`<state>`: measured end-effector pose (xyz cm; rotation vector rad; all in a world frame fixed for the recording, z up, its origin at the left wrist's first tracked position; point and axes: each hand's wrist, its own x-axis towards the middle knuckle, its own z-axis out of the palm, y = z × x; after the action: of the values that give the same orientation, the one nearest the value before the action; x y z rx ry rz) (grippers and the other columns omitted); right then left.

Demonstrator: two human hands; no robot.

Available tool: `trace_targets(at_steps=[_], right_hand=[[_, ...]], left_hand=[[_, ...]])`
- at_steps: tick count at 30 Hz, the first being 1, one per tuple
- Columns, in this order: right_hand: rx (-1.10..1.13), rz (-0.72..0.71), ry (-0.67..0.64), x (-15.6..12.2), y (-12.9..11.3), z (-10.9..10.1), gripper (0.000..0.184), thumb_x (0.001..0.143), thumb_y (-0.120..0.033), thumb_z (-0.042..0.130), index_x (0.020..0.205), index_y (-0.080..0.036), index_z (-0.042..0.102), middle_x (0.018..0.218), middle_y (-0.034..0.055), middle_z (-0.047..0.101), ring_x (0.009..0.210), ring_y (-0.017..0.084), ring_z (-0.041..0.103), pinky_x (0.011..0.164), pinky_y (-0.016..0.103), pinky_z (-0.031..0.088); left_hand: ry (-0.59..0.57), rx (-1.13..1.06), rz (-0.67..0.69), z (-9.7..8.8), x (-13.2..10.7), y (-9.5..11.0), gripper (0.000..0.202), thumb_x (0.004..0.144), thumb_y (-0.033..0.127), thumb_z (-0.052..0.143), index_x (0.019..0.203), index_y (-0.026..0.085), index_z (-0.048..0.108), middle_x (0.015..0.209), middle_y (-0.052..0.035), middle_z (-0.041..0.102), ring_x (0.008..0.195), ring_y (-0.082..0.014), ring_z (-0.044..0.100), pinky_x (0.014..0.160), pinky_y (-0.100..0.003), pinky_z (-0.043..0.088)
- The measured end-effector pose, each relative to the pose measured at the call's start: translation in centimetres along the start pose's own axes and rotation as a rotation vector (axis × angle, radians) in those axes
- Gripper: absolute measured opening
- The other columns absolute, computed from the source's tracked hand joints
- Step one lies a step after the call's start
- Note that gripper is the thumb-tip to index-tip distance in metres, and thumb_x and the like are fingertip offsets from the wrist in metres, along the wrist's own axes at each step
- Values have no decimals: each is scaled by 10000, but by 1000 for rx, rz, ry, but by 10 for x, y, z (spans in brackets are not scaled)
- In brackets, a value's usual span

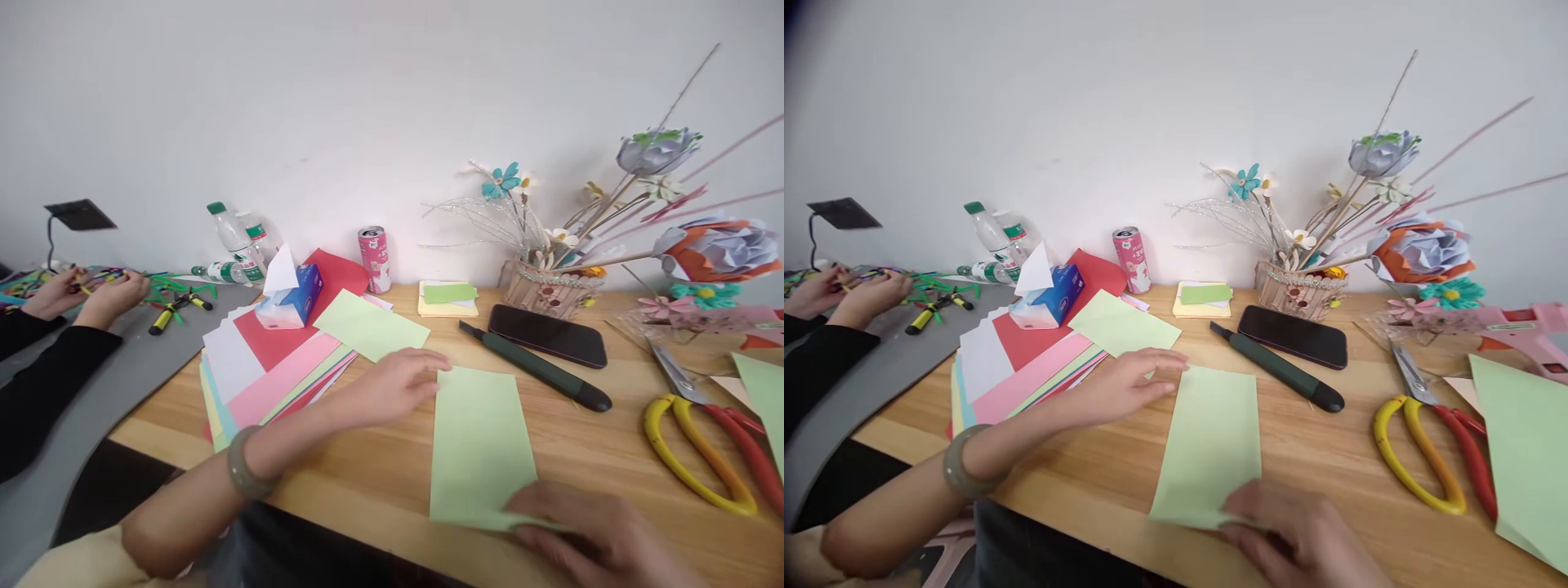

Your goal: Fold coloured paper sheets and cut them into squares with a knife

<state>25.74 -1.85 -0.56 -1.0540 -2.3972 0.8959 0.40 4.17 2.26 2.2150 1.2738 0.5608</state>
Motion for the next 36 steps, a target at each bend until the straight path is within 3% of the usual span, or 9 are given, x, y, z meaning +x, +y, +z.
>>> trace_targets(at_steps=[3,7,11,14,20,26,30,33,36], right_hand=[[-15,227,52,19,-2,-6,351,859,-470,426,660,-234,594,617,-11,637,565,153,602,494,241,483],[-276,244,154,41,7,-17,363,881,-458,371,658,-226,538,558,-11,573,482,140,539,459,262,441],[-419,184,254,55,21,-21,250,856,-375,398,761,-199,548,957,97,602,828,234,592,715,384,473],[-430,145,239,60,30,-20,190,820,-339,448,838,-181,552,1018,113,572,955,263,548,805,420,447],[-341,181,161,65,39,-20,290,775,-295,525,1041,-182,551,987,85,568,909,252,552,758,416,453],[-104,183,83,79,33,-32,65,733,-282,561,707,-225,575,758,5,591,736,192,562,655,319,451],[146,236,139,84,30,-40,312,813,-501,476,800,-207,581,738,8,636,647,162,585,550,273,467],[268,294,240,83,27,-45,398,774,-555,514,894,-187,607,798,47,674,676,188,614,554,289,489],[357,326,294,81,22,-50,428,732,-569,565,928,-199,653,843,60,695,741,217,632,592,306,507]], left_hand=[[11,-194,-101,14,17,7,330,911,306,382,1141,147,556,1270,-104,541,1163,-224,499,970,-345,386],[-30,-284,-159,15,35,6,544,933,509,195,1000,145,593,1010,-101,646,962,-240,594,846,-340,443],[-150,-30,-126,16,38,7,555,775,549,561,1130,123,534,1088,-135,579,1039,-284,517,848,-350,419],[-221,155,-172,18,37,7,691,613,418,767,1180,129,498,1049,-110,576,1039,-293,473,815,-343,419],[-234,125,-143,20,37,6,305,566,332,814,723,189,594,804,-22,565,928,-246,480,813,-307,377],[-13,-310,-243,22,35,-5,157,638,136,684,678,176,538,726,23,558,738,-155,530,669,-242,389],[161,-554,-286,21,40,-13,295,655,248,696,866,161,508,797,14,542,706,-116,529,633,-226,396],[256,-914,-335,22,40,-12,418,536,285,780,832,144,521,668,49,508,597,-89,489,592,-229,379],[358,-1017,-374,23,38,-6,437,466,256,820,796,134,561,581,79,473,543,-67,443,562,-215,352]])
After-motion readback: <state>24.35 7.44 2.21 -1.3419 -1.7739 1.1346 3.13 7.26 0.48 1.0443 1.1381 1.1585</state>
